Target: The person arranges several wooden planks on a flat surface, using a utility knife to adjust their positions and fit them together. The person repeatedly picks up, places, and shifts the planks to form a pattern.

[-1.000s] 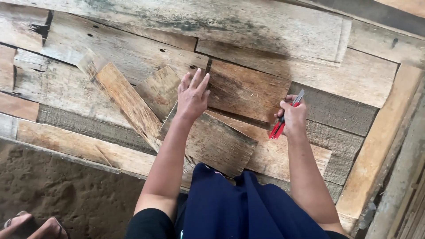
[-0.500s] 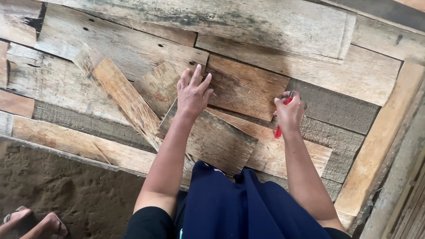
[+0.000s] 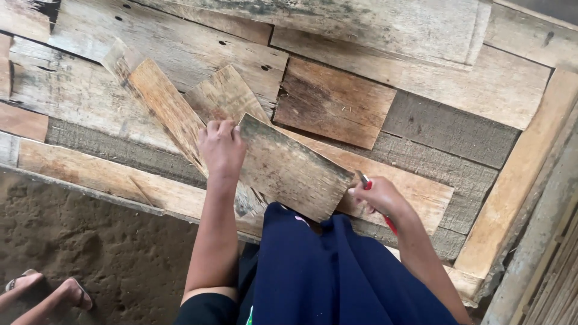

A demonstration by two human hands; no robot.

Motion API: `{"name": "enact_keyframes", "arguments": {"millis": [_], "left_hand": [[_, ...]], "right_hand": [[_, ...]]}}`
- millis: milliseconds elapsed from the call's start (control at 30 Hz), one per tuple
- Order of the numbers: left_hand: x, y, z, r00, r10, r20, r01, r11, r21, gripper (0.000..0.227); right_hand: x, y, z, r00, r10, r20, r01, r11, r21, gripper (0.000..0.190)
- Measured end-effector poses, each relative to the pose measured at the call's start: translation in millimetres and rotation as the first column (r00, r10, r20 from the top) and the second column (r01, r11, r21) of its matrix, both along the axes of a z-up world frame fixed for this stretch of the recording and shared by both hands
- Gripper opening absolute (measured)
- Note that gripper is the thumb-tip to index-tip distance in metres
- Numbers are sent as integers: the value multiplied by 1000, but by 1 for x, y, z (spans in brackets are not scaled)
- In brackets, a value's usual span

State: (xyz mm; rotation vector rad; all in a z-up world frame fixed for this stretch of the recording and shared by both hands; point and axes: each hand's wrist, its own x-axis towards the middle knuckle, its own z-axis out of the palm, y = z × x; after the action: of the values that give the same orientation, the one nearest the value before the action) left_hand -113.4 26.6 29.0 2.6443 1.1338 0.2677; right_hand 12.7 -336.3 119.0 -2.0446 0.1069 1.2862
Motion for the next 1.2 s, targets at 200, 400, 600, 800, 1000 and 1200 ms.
{"name": "enact_keyframes", "arguments": {"millis": [200,400,600,800,1000,1200], "left_hand": [[-2,3,-15,987,20,-158,-40,991,-124,26],[7,-27,82,948,187,258,6,799,-601,21],[47,-82,66,845,124,521,313,675,-668,29],[107,-181,17,821,-154,550,525,582,-621,55],[158,-261,-12,722,-314,617,665,561,-493,65],[182,-297,-30,751,-423,508,630,688,-359,64]], "right_hand": [[-41,-23,-77,974,-222,46,210,961,183,27],[-36,-37,-61,881,-453,137,368,838,404,35],[-1,-91,-9,739,-580,342,398,786,472,33],[52,-206,-43,500,-634,590,528,763,372,23],[78,-261,-35,382,-662,645,613,704,359,25],[106,-271,-39,333,-707,624,687,635,354,22]]}}
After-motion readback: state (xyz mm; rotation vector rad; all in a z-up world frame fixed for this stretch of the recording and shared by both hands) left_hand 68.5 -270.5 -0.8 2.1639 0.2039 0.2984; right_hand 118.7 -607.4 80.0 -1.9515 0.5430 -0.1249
